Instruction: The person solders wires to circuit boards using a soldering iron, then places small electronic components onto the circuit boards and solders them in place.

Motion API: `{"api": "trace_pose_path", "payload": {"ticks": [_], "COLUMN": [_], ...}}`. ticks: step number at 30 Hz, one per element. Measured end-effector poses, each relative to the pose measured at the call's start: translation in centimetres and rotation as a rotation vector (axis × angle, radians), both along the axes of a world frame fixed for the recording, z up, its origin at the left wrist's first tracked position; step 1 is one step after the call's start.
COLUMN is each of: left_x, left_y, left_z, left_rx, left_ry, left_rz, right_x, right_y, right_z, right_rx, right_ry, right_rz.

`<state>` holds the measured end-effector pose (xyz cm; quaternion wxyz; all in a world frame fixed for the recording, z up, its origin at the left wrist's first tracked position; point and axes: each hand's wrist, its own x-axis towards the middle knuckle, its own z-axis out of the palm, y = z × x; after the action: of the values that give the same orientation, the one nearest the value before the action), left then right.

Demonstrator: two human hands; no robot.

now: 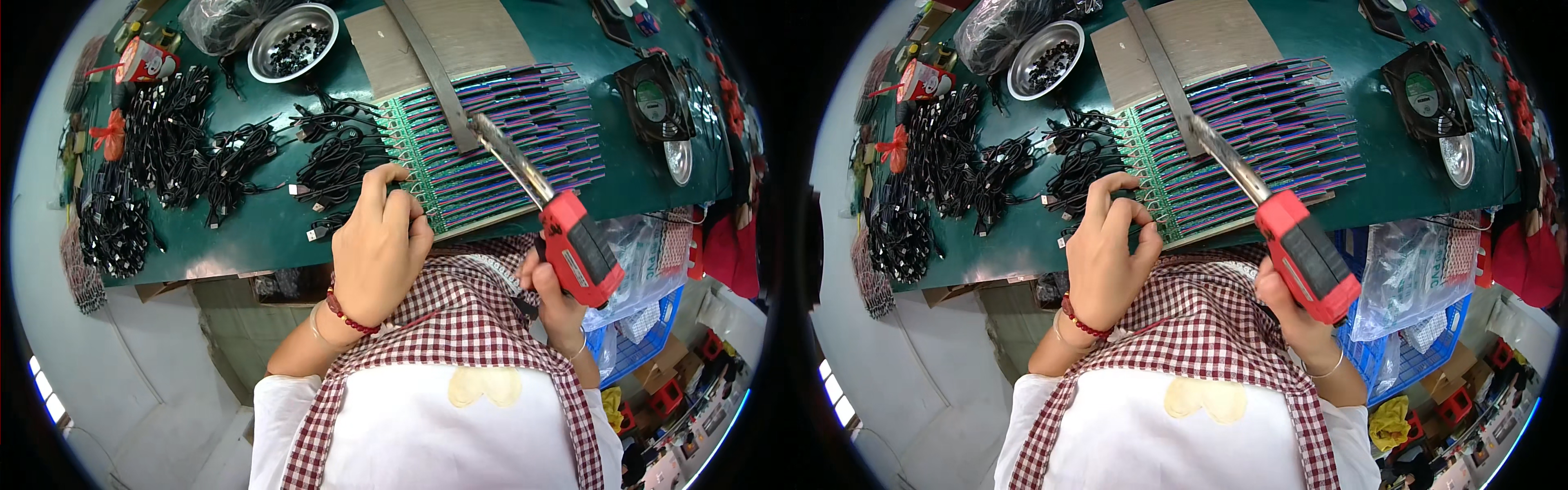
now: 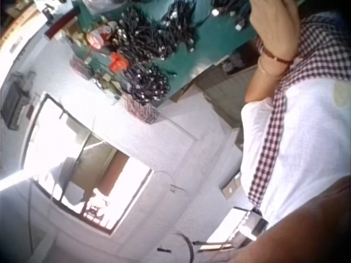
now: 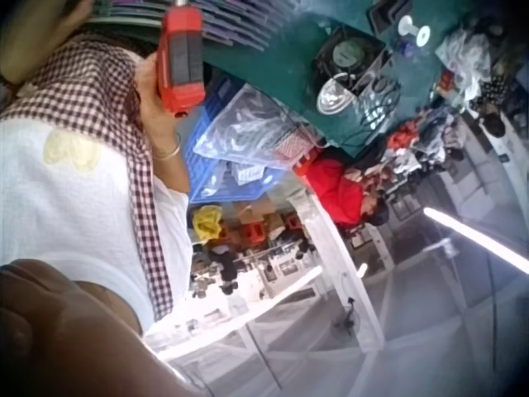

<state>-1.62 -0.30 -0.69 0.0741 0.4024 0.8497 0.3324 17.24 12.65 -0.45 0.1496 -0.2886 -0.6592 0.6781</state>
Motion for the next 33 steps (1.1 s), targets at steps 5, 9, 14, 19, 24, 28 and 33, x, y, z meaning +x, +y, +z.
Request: {"api": "trace_pose_path", "payload": {"ticks": [5,9,14,19,24,28,33], "left_x": [-0.4,-0.4,-0.4,-0.5,-0.6,-0.5,-0.6], "left_y": [0.6,0.6,0.6,0.4,0.2,0.2,0.3], "left_z": [-0.4,-0.3,-0.2,-0.3,-0.1,-0.6,-0.5], "left_rx": [-0.073,-0.105,-0.114,-0.125,-0.131,-0.077,-0.070], "left_ry": [0.065,0.079,0.078,0.082,0.070,0.049,0.046], "left_rz": [-0.008,-0.012,-0.021,-0.038,-0.049,-0.012,-0.013], "right_x": [4.5,6.1,4.5,3.9,3.9,3.6,4.1], "right_y": [-0.1,-0.2,0.1,0.3,0.1,0.1,-0.1], "right_z": [-2.0,-2.6,-1.9,-1.3,-1.3,-1.0,-1.5], "right_rx": [0.119,0.322,0.440,0.487,0.490,0.528,0.534], "right_ry": [-0.114,-0.232,-0.159,-0.115,-0.133,-0.167,-0.124], "right_rz": [-0.044,0.119,0.159,0.170,0.170,0.195,0.148]}}
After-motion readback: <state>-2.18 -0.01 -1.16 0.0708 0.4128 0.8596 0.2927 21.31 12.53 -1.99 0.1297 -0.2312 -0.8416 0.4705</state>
